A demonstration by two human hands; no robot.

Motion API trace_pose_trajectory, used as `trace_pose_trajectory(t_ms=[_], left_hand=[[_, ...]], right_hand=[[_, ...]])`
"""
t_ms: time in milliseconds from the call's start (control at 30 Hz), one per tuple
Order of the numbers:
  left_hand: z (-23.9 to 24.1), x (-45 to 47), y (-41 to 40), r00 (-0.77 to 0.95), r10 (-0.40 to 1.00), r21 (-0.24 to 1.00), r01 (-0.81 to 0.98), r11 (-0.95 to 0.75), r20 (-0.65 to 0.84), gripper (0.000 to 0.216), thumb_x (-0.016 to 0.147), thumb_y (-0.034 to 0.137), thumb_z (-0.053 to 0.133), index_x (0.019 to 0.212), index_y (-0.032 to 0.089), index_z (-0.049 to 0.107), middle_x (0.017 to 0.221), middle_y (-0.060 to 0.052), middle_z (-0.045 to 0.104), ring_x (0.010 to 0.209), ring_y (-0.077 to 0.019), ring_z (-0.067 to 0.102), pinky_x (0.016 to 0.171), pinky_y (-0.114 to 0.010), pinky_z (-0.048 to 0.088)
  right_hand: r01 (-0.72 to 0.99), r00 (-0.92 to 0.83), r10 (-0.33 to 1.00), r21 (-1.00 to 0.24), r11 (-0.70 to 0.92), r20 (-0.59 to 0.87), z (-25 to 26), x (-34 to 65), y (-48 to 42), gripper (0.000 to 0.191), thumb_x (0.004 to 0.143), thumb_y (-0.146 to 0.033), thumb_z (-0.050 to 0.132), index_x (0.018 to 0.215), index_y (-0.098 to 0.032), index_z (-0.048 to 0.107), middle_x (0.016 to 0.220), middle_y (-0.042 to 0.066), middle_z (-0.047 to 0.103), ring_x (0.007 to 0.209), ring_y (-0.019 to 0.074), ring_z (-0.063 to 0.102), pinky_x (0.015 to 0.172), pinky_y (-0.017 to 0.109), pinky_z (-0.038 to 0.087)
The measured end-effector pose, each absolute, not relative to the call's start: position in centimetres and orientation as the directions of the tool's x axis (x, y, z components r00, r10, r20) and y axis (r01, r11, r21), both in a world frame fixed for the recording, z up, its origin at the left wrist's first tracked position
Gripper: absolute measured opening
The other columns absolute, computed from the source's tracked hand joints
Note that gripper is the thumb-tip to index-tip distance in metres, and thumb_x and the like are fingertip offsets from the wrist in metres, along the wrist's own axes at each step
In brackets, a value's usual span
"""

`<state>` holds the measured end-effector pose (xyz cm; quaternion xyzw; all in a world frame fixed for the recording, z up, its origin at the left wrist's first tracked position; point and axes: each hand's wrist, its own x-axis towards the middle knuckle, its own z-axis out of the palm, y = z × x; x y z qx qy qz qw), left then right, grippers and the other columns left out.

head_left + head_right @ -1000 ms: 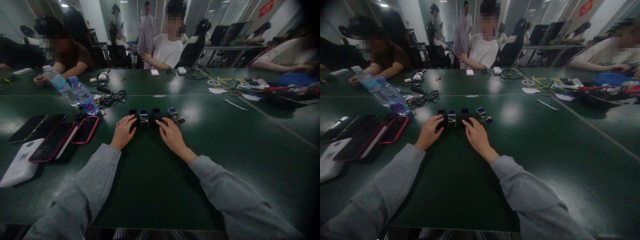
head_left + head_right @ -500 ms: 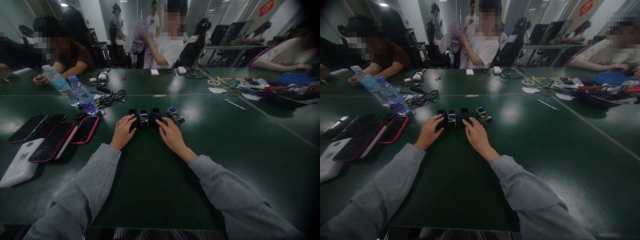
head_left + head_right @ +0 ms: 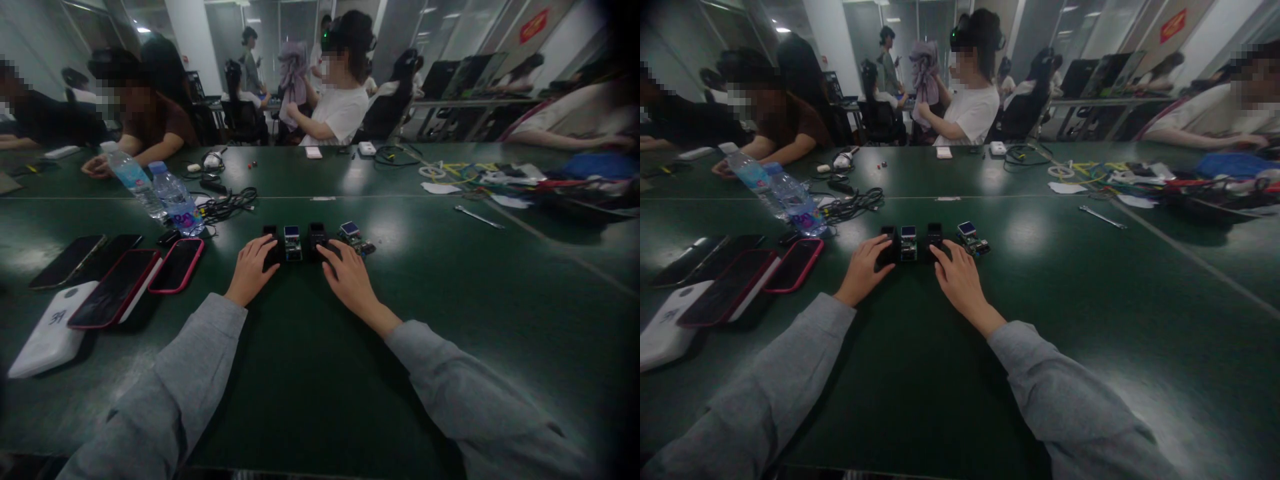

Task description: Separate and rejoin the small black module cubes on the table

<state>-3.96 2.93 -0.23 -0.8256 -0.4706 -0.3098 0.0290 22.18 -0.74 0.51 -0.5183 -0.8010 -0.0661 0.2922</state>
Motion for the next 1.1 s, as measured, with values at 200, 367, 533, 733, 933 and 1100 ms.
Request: trace_pose_trajectory(t_ms=[200, 367, 533, 733, 933, 1100], left_hand=[[-0.2, -4.1, 3.0, 0.338, 0.775, 0.272, 0.799, -0.536, 0.534, 0.058, 0.085, 0.026, 0.067, 0.138, 0.023, 0.042, 0.146, -0.010, 0.045, 0.133, -0.0288, 0.043, 0.106, -0.050, 0.042], [-0.1, -4.1, 2.9, 0.332, 0.788, 0.287, 0.800, -0.526, 0.519, 0.060, 0.085, 0.026, 0.067, 0.138, 0.024, 0.041, 0.146, -0.010, 0.045, 0.133, -0.0285, 0.043, 0.106, -0.051, 0.042], [0.0, -4.0, 2.6, 0.350, 0.790, 0.257, 0.812, -0.523, 0.502, 0.059, 0.085, 0.024, 0.067, 0.138, 0.024, 0.041, 0.146, -0.010, 0.044, 0.134, -0.0286, 0.041, 0.105, -0.050, 0.042], [-0.1, -4.0, 2.6, 0.365, 0.772, 0.240, 0.805, -0.543, 0.520, 0.056, 0.087, 0.024, 0.064, 0.138, 0.023, 0.042, 0.146, -0.011, 0.044, 0.134, -0.0291, 0.041, 0.105, -0.051, 0.040], [0.2, -3.6, 2.3, 0.446, 0.734, 0.168, 0.786, -0.595, 0.512, 0.049, 0.090, 0.022, 0.059, 0.137, 0.027, 0.046, 0.147, -0.008, 0.044, 0.136, -0.0277, 0.040, 0.107, -0.050, 0.038], [0.6, -3.3, 1.8, 0.540, 0.685, 0.078, 0.755, -0.651, 0.488, 0.049, 0.090, 0.020, 0.058, 0.137, 0.031, 0.048, 0.149, -0.005, 0.043, 0.137, -0.0275, 0.038, 0.110, -0.050, 0.035]], right_hand=[[0.889, -0.242, 0.760, -0.177, 0.423, 0.604, 0.3, 23.3, -0.2, 0.037, 0.097, -0.022, 0.043, 0.133, -0.023, 0.050, 0.137, 0.013, 0.045, 0.125, 0.0306, 0.044, 0.098, 0.050, 0.044], [0.887, -0.224, 0.756, -0.193, 0.420, 0.615, -0.1, 23.7, 0.1, 0.032, 0.096, -0.023, 0.044, 0.127, -0.021, 0.054, 0.134, 0.012, 0.048, 0.125, 0.0297, 0.045, 0.100, 0.049, 0.042], [0.862, -0.288, 0.764, -0.190, 0.469, 0.578, 0.4, 23.1, -0.4, 0.034, 0.097, -0.023, 0.044, 0.130, -0.021, 0.052, 0.139, 0.010, 0.046, 0.128, 0.0284, 0.043, 0.102, 0.049, 0.041], [0.815, -0.394, 0.756, -0.181, 0.550, 0.523, 0.7, 22.8, -0.7, 0.041, 0.097, -0.024, 0.043, 0.138, -0.024, 0.046, 0.146, 0.007, 0.043, 0.135, 0.0277, 0.038, 0.105, 0.050, 0.039], [0.803, -0.407, 0.761, -0.200, 0.562, 0.505, 0.6, 22.8, -0.6, 0.041, 0.098, -0.023, 0.041, 0.139, -0.022, 0.045, 0.140, 0.009, 0.049, 0.132, 0.0270, 0.042, 0.105, 0.050, 0.039], [0.795, -0.401, 0.753, -0.210, 0.569, 0.521, 0.5, 22.8, -0.5, 0.040, 0.098, -0.022, 0.041, 0.137, -0.021, 0.047, 0.139, 0.009, 0.050, 0.131, 0.0265, 0.042, 0.105, 0.049, 0.040]])
